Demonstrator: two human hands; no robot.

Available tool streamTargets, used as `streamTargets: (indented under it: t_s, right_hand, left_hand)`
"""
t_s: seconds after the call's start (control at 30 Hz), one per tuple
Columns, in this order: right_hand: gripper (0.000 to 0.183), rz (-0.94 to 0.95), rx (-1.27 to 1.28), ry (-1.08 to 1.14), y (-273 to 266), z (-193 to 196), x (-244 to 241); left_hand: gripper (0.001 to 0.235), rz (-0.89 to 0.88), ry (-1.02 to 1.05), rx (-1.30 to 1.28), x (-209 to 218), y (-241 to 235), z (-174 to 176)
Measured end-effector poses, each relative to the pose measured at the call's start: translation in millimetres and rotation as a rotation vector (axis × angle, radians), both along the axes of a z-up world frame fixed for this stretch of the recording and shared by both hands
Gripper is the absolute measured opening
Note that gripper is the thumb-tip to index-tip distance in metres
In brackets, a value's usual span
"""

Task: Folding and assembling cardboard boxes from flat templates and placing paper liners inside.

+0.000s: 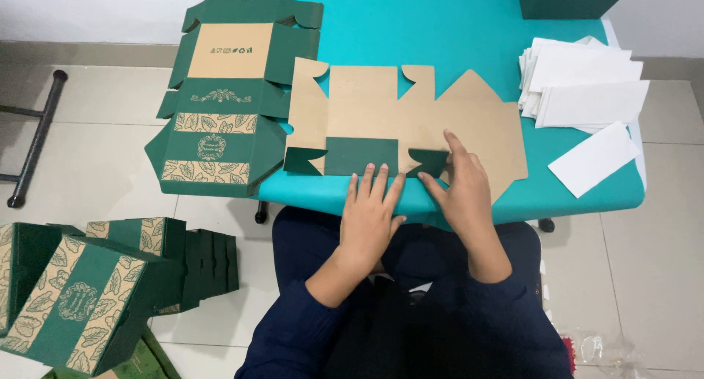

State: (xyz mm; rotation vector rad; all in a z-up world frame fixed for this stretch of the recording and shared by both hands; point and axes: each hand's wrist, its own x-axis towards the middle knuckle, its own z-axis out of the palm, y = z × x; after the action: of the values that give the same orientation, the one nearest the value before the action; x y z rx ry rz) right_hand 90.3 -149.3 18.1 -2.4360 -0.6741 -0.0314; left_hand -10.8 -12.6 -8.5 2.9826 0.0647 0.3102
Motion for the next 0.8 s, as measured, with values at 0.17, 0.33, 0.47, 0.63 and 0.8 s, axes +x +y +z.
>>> streamTargets:
  t_s: [0.17, 0.33, 0.47, 0.63, 0.8]
  right_hand:
    - [0.08, -0.039, 0.03, -0.047, 4.1, -5.3, -2.2]
    - [0.015, 0.105, -0.184, -0.597, 10.2, -31.7, -12.2]
    - [0.017, 0.135, -0.152, -0.622, 9.3, -38.1, -24.7]
    - [0.026, 0.104, -0.166, -0.535, -1.5, -20.3, -36.6]
    - [0.026, 0.121, -0.201, -0.699, 7.0, -37.4, -31.7]
  left_hand:
    - [0.076, 0.022, 0.013, 0.038, 2.4, -7.2, -0.9]
    - [0.071, 0.052, 0.008, 0.124, 6.6, -10.9, -5.0]
    - [0.07, 0.065, 0.001, 0.164, 10.1, -10.5, -6.2]
    - [0.066, 0.023, -0.022, 0.14, 11.2, -3.9, -9.9]
    - [0.066, 0.039, -0.046, 0.173, 10.0, -7.4, -9.3]
